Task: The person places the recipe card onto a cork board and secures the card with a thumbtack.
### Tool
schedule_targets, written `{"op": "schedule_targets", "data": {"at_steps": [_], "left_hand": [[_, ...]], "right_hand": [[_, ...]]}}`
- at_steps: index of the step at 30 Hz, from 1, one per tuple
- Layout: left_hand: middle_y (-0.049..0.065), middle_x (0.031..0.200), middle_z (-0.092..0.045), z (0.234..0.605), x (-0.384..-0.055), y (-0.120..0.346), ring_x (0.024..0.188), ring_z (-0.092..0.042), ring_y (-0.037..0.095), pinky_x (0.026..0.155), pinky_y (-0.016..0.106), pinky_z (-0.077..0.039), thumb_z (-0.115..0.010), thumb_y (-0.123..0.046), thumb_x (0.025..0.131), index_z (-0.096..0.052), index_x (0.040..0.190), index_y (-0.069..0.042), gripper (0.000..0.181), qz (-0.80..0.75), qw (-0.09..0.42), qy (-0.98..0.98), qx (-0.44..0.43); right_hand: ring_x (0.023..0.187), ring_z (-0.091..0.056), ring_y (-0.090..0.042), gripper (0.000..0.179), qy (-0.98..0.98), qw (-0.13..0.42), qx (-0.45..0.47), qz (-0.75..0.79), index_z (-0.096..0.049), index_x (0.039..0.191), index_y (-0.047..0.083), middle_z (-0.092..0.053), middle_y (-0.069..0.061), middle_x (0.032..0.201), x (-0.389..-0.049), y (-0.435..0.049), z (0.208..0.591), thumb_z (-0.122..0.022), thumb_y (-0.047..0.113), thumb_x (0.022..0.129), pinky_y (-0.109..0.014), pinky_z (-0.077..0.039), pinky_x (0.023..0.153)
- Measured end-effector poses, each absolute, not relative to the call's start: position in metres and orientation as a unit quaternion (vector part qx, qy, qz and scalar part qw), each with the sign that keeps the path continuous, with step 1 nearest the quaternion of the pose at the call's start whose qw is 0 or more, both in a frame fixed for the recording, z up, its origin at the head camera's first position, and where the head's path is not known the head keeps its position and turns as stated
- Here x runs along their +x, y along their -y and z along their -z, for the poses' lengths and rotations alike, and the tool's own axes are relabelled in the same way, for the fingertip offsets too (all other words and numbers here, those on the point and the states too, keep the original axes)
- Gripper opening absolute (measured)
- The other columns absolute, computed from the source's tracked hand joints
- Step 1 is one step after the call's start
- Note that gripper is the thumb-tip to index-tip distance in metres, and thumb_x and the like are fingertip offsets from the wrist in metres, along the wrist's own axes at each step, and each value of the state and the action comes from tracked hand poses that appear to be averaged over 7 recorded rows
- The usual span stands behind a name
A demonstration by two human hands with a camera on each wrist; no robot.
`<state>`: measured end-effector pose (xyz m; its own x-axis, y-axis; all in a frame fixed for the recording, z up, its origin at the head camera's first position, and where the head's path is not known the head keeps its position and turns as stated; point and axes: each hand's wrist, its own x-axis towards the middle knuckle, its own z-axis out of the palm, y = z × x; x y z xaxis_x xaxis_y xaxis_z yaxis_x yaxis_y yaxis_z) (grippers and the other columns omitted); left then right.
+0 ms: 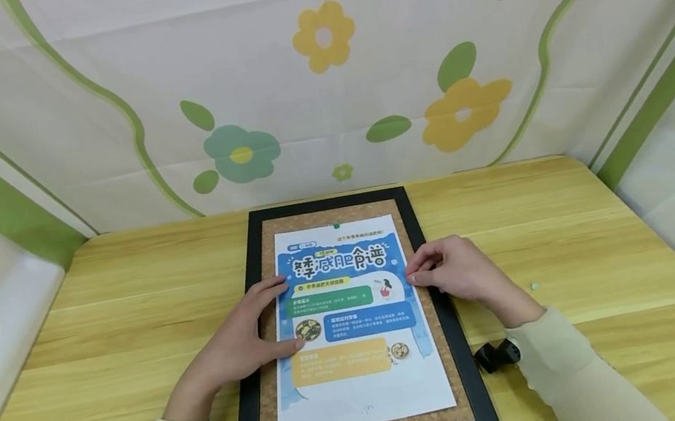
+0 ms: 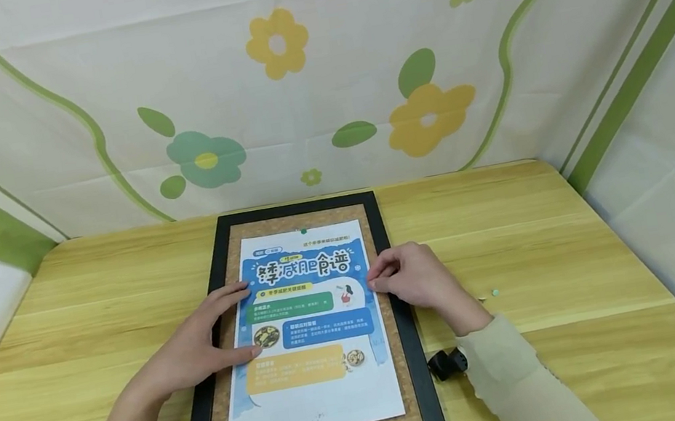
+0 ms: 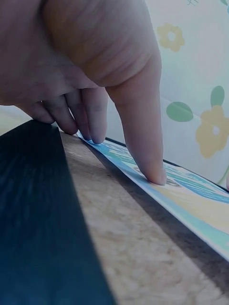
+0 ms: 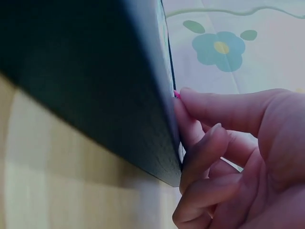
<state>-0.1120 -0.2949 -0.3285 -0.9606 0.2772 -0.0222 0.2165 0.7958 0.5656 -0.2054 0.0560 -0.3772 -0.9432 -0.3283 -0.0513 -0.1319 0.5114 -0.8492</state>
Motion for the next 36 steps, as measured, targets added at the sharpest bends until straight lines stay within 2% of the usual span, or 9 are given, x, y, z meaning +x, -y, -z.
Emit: {"op": "schedule_targets", "data": {"at_steps": [13,18,25,36], "left_hand": [[0.02,0.173,-0.035,0.328,-0.111,0.295,0.158,-0.032,0.054,0.12,0.074,-0.036,-0.089,-0.032,0.09,-0.047,0.16,0.001,0.089,-0.299,0.053,-0.944,0.131],[0.02,0.173,-0.034,0.329,-0.11,0.294,0.158,-0.032,0.054,0.12,0.074,-0.036,-0.089,-0.032,0.09,-0.046,0.16,0.002,0.089,-0.303,0.058,-0.942,0.131],[0.021,0.173,-0.034,0.327,-0.112,0.294,0.157,-0.031,0.055,0.119,0.074,-0.036,-0.088,-0.033,0.091,-0.047,0.16,0.002,0.088,-0.302,0.058,-0.941,0.142],[0.02,0.173,-0.034,0.329,-0.111,0.295,0.158,-0.03,0.055,0.12,0.075,-0.034,-0.089,-0.032,0.09,-0.047,0.16,0.001,0.088,-0.301,0.055,-0.942,0.135]], "right_hand": [[0.073,-0.061,-0.02,0.007,-0.869,0.087,-0.148,0.464,-0.079,0.094,0.013,-0.073,-0.005,0.088,-0.203,-0.055,0.376,-0.078,0.017,0.099,-0.032,-0.05,0.065],[0.068,-0.061,-0.02,0.007,-0.861,0.104,-0.161,0.47,-0.079,0.095,0.01,-0.072,-0.006,0.086,-0.203,-0.058,0.374,-0.077,0.015,0.1,-0.031,-0.051,0.062],[0.07,-0.061,-0.02,0.007,-0.854,0.139,-0.158,0.476,-0.078,0.097,0.008,-0.072,-0.007,0.086,-0.204,-0.057,0.369,-0.077,0.014,0.1,-0.031,-0.052,0.064],[0.068,-0.061,-0.019,0.008,-0.852,0.152,-0.131,0.483,-0.079,0.096,0.005,-0.074,-0.008,0.087,-0.207,-0.05,0.364,-0.079,0.013,0.097,-0.03,-0.053,0.064]]}}
